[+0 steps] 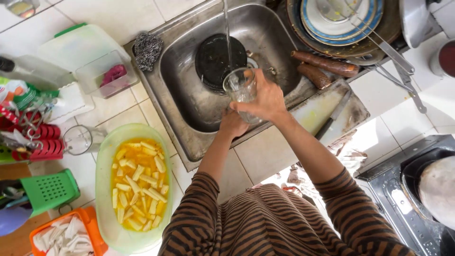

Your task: The person washes cassava peels and a plastic container in the sink, then rinses a glass. They move to the stove, stir frying cassava pieces in a pan with a spatula, and briefly lift the lid of a steamer pot before continuing to stir the frying food.

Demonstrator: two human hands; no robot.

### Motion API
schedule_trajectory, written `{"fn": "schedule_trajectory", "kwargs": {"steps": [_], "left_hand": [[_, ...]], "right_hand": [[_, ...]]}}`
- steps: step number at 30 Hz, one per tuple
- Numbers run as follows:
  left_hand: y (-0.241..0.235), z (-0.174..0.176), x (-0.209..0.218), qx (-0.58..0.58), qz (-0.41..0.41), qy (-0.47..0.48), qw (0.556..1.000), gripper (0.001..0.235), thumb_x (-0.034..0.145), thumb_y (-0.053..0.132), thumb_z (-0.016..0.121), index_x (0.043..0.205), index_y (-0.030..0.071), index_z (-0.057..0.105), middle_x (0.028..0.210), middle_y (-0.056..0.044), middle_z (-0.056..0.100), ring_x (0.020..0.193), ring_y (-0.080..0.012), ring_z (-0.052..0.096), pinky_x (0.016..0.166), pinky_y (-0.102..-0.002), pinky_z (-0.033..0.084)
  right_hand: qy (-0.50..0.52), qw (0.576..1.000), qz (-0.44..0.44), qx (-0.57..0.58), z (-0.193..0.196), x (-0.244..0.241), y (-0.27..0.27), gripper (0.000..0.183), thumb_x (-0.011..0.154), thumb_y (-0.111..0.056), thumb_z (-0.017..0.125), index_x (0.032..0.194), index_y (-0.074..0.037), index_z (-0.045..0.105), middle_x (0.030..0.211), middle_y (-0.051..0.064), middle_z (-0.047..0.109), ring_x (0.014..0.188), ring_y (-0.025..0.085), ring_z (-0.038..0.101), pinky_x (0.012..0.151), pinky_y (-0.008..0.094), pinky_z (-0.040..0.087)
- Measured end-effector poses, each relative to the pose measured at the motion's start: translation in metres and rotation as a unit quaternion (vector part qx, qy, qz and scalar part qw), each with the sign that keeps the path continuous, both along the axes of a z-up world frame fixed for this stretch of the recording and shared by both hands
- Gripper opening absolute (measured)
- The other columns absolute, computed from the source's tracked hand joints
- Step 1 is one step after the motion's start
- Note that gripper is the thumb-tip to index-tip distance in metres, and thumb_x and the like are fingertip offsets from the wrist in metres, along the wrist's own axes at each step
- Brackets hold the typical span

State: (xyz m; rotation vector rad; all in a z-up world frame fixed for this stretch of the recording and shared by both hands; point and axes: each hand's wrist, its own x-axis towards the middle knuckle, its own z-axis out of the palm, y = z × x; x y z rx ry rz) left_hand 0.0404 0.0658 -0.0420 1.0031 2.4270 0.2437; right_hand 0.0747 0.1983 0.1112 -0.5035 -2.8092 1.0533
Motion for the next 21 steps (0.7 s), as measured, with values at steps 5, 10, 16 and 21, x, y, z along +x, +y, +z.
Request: {"fn": "schedule_trajectory", "kwargs": {"steps": [5, 10, 16, 21], "left_hand": [[0.051, -0.117, -0.058, -0.005, 0.128, 0.14, 0.982, 0.135, 0.052, 0.06, 0.092, 0.163, 0.02, 0.027, 0.166, -0.014, 0.031, 0.155, -0.0415, 0.016, 0.121, -0.069, 0.006], [0.137, -0.138, -0.06, 0.315, 0.261, -0.141, 0.901, 0.026, 0.088, 0.04, 0.074, 0.112, 0.031, 0.076, 0.104, 0.006, 0.077, 0.099, -0.0138, 0.075, 0.088, -0.031, 0.062], [0.186, -0.193, -0.173, 0.513, 0.544, -0.454, 0.484, 0.034, 0.095, 0.017, 0.064, 0.128, 0.011, 0.065, 0.105, -0.011, 0.072, 0.08, -0.027, 0.072, 0.096, -0.045, 0.058], [0.132, -0.058, -0.173, 0.518, 0.622, -0.355, 0.467, 0.03, 0.094, 0.002, 0.067, 0.124, 0.003, 0.068, 0.106, -0.017, 0.076, 0.092, -0.0216, 0.078, 0.091, -0.036, 0.063]], "right_hand": [[-0.14, 0.987, -0.017, 0.078, 0.028, 0.04, 0.032, 0.101, 0.054, -0.088, 0.074, 0.122, -0.019, 0.047, 0.089, 0.013, 0.072, 0.094, 0.043, 0.072, 0.086, 0.057, 0.056], [-0.32, 0.907, -0.015, 0.272, 0.038, 0.051, 0.088, 0.093, 0.058, -0.08, 0.078, 0.119, -0.015, 0.054, 0.117, 0.022, 0.071, 0.104, 0.047, 0.071, 0.086, 0.058, 0.049], [-0.365, 0.828, -0.022, 0.426, 0.018, 0.008, 0.15, 0.093, 0.057, -0.078, 0.078, 0.126, -0.017, 0.063, 0.095, 0.015, 0.071, 0.09, 0.04, 0.071, 0.074, 0.053, 0.047], [-0.348, 0.822, -0.047, 0.448, 0.023, -0.016, 0.163, 0.082, 0.057, -0.06, 0.081, 0.125, -0.017, 0.065, 0.096, 0.011, 0.073, 0.085, 0.036, 0.068, 0.067, 0.046, 0.038]]}}
